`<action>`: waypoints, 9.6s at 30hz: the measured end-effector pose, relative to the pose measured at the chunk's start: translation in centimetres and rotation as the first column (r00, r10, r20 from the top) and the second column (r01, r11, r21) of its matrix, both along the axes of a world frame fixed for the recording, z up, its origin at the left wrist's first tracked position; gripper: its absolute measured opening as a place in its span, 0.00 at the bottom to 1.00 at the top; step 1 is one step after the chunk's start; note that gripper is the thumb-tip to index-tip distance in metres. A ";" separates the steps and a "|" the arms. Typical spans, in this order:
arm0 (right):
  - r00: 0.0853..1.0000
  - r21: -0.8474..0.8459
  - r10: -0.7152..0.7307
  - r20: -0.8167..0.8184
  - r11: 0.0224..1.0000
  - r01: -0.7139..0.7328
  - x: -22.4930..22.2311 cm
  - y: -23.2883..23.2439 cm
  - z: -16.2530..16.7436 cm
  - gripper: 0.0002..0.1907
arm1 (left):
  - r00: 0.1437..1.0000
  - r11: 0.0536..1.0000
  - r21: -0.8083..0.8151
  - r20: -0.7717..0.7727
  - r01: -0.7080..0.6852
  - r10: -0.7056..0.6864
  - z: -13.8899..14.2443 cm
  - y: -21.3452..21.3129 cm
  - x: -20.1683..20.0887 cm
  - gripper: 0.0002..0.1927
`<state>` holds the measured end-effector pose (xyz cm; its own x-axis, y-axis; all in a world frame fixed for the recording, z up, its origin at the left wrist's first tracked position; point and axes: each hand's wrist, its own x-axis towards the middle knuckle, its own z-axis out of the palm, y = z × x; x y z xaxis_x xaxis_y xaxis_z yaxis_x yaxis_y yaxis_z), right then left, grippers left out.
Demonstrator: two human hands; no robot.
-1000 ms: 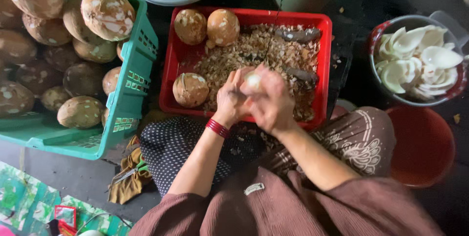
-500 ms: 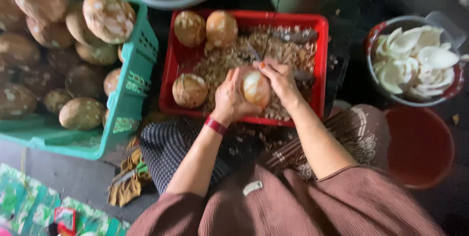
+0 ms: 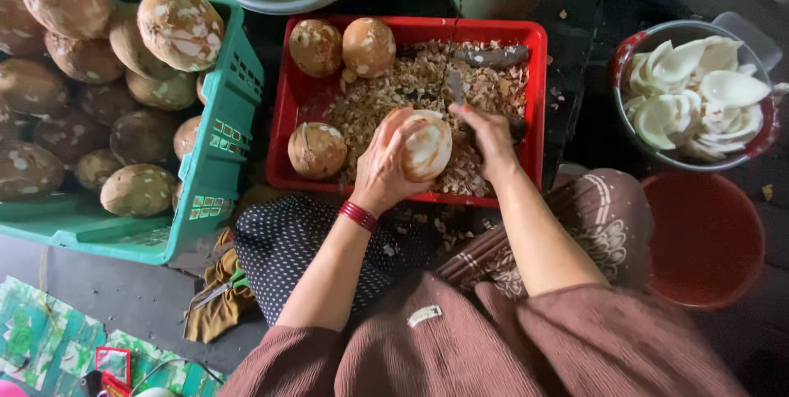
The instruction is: The person sits on the floor and uses a small knife to scrape the fibrous outer husk off coconuts one at a time, letting the husk shavings fall into a red tray. Finished coconuts are set aside and one peeled coconut is split open by hand at the end.
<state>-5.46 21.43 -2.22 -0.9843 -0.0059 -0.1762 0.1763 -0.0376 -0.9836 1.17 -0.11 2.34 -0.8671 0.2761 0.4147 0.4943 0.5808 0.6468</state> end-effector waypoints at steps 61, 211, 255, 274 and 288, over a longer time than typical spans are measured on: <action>0.914 0.422 0.053 -0.402 0.897 0.133 3.6 -2.0 0.9 0.18 | 0.955 0.964 -0.055 0.137 -0.259 0.264 -0.5 4.1 0.1 0.55; 1.000 0.047 -0.021 0.004 0.999 0.021 0.5 1.3 -0.8 0.17 | 0.993 0.986 -0.125 -0.021 -0.114 0.112 -3.1 0.8 -0.1 0.64; 0.871 0.674 0.233 -0.433 0.725 0.141 5.5 -3.8 3.0 0.18 | 0.967 0.984 0.151 0.250 -0.090 0.050 -3.6 2.4 -1.1 0.50; 0.986 0.292 0.132 -0.103 0.951 -0.097 1.8 -2.3 2.7 0.13 | 0.950 0.983 0.097 0.286 -0.157 0.124 -2.6 3.0 -1.2 0.46; 0.940 0.018 0.009 0.341 1.000 -0.016 0.5 -0.6 -2.1 0.19 | 0.993 0.981 0.158 0.041 -0.112 0.107 -3.8 2.7 -0.8 0.50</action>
<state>-4.99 20.87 -4.30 -0.8652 -0.0113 -0.5013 0.5014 -0.0140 -0.8651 0.35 2.58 -1.47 -0.9019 0.1116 0.4174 0.4112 0.5182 0.7499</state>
